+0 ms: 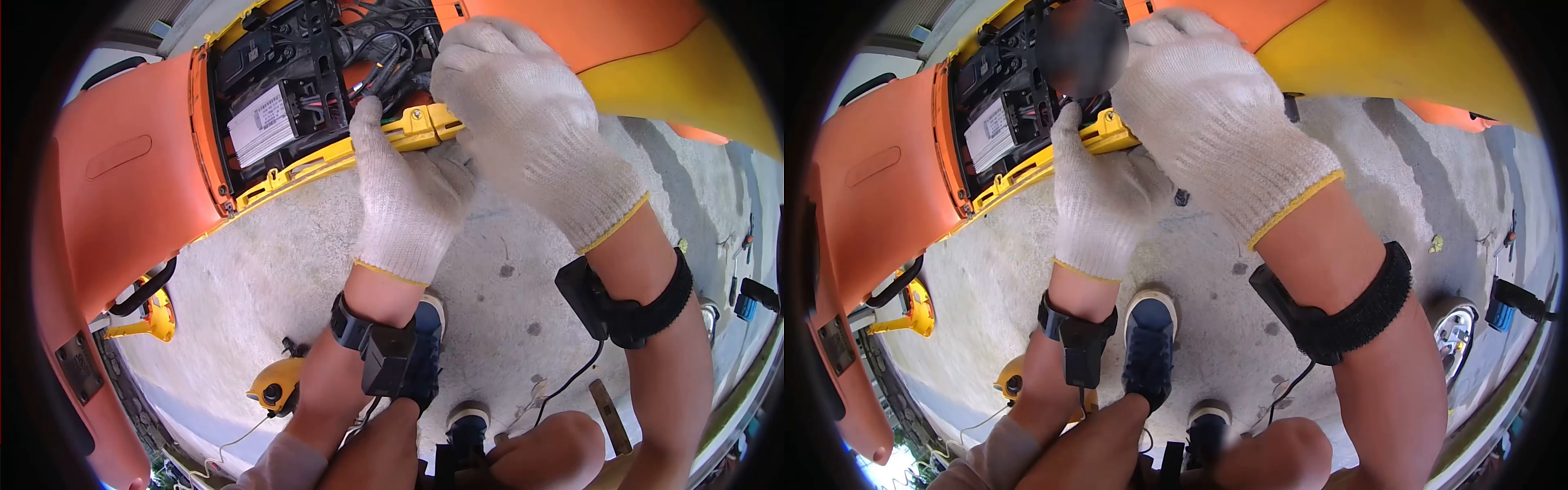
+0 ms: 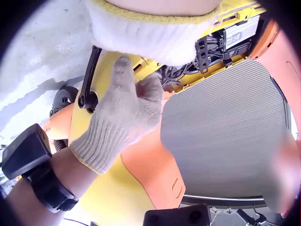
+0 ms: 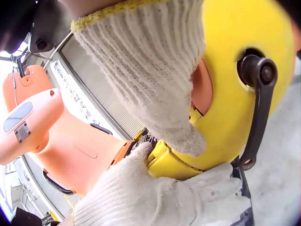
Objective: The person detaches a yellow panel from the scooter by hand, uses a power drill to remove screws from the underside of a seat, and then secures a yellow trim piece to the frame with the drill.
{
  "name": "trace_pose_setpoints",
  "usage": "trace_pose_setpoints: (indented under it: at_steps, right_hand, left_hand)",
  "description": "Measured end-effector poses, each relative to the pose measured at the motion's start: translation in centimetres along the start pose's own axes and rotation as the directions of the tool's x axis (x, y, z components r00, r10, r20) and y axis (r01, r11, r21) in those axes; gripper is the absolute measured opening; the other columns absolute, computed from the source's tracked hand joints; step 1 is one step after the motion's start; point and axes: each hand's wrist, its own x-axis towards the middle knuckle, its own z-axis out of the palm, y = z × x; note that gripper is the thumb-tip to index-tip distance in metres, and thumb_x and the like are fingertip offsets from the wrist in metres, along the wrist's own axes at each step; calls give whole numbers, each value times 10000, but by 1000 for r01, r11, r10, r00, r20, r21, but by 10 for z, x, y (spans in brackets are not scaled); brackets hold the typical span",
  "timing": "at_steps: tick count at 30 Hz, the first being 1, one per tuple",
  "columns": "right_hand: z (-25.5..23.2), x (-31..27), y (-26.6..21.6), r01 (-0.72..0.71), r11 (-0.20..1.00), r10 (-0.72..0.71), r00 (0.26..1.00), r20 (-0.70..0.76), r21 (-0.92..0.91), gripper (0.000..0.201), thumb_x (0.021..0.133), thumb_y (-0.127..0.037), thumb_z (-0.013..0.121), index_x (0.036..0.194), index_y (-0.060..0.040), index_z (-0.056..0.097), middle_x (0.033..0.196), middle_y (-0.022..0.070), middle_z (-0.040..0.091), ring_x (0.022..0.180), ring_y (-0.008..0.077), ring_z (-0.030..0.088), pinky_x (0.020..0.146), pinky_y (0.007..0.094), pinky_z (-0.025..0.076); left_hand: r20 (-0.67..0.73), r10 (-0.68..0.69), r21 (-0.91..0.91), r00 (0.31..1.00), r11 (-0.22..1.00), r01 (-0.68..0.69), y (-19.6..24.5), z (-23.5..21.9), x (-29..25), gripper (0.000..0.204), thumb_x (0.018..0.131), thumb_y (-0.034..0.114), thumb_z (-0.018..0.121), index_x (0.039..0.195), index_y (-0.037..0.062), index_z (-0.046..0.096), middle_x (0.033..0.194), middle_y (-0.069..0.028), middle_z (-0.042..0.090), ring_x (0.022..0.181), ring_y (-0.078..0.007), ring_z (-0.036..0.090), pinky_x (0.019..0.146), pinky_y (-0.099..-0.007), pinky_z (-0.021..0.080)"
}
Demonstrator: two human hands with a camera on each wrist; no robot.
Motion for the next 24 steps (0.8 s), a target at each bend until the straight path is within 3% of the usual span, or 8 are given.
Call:
trace_pose_setpoints:
  at_steps: [6, 8, 11, 15, 17, 18, 21, 24]
  right_hand:
    - [-6, 12, -4, 58, 986, -32, 986, 161, -158, 223, 716, -63, 698, 933, -105, 726, 1005, 27, 652, 1087, 197, 570, 940, 325, 476]
    - [-7, 12, -3, 99, 995, -99, 970, 223, 9, 228, 715, -77, 700, 939, -110, 726, 973, 26, 654, 1010, 204, 604, 886, 326, 499]
    - [-12, 19, -3, 11, 1000, -15, 896, 444, 12, 224, 730, -83, 681, 948, -113, 726, 973, 23, 657, 937, 221, 637, 848, 346, 513]
    - [-18, 18, -4, -27, 1000, 26, 873, 488, -5, 228, 752, -76, 661, 968, -114, 723, 959, 37, 663, 910, 231, 655, 845, 353, 517]
    - [-7, 8, -3, 81, 995, -91, 961, 260, 50, 207, 768, -79, 663, 967, -102, 717, 928, 54, 676, 905, 236, 663, 823, 375, 531]
    - [-3, 2, -2, 73, 997, -81, 962, 260, 39, 207, 768, -79, 663, 967, -102, 717, 928, 54, 676, 905, 236, 663, 823, 375, 531]
    - [3, -19, 2, 72, 941, -17, 986, -164, 331, 174, 787, -66, 676, 956, -89, 709, 923, 75, 695, 785, 255, 692, 717, 335, 559]
    - [-7, -50, -5, -303, 587, 495, 868, -37, 751, 171, 821, -34, 600, 965, -58, 690, 883, 104, 688, 775, 276, 678, 699, 338, 534]
  left_hand:
    - [221, -65, 236, 973, 972, 12, 6, -35, 5, 946, 850, 764, 451, 1406, 10, 325, 1370, -211, 435, 1319, -340, 427, 1095, -508, 353]
    - [272, -74, 394, 960, 918, -41, 9, -46, 10, 1031, 803, 817, 447, 1428, 9, 308, 1398, -227, 412, 1350, -347, 396, 1102, -514, 345]
    - [215, -48, 266, 975, 964, -11, 9, -30, 5, 1068, 745, 886, 424, 1349, 6, 412, 1294, -255, 499, 1244, -376, 496, 1055, -530, 363]
    - [61, 36, 266, 997, 963, -51, 8, -21, 5, 1030, 765, 861, 440, 1341, 7, 424, 1284, -254, 506, 1249, -377, 490, 1052, -532, 362]
    - [5, 84, 389, 996, 918, -80, 12, -25, 5, 995, 779, 842, 451, 1327, 11, 439, 1274, -247, 513, 1255, -376, 482, 1055, -535, 355]
    - [16, 75, 390, 997, 918, -76, 12, -26, 6, 995, 779, 842, 451, 1327, 11, 439, 1274, -247, 513, 1255, -376, 482, 1055, -535, 355]
    - [50, 15, 379, 999, 925, -33, 19, -32, 5, 988, 786, 823, 472, 1335, 1, 442, 1280, -244, 511, 1259, -364, 479, 1064, -525, 357]
    - [199, -120, 370, 973, 928, 39, 30, -47, 1, 958, 835, 728, 525, 1398, -34, 385, 1382, -265, 464, 1309, -353, 447, 1103, -495, 361]
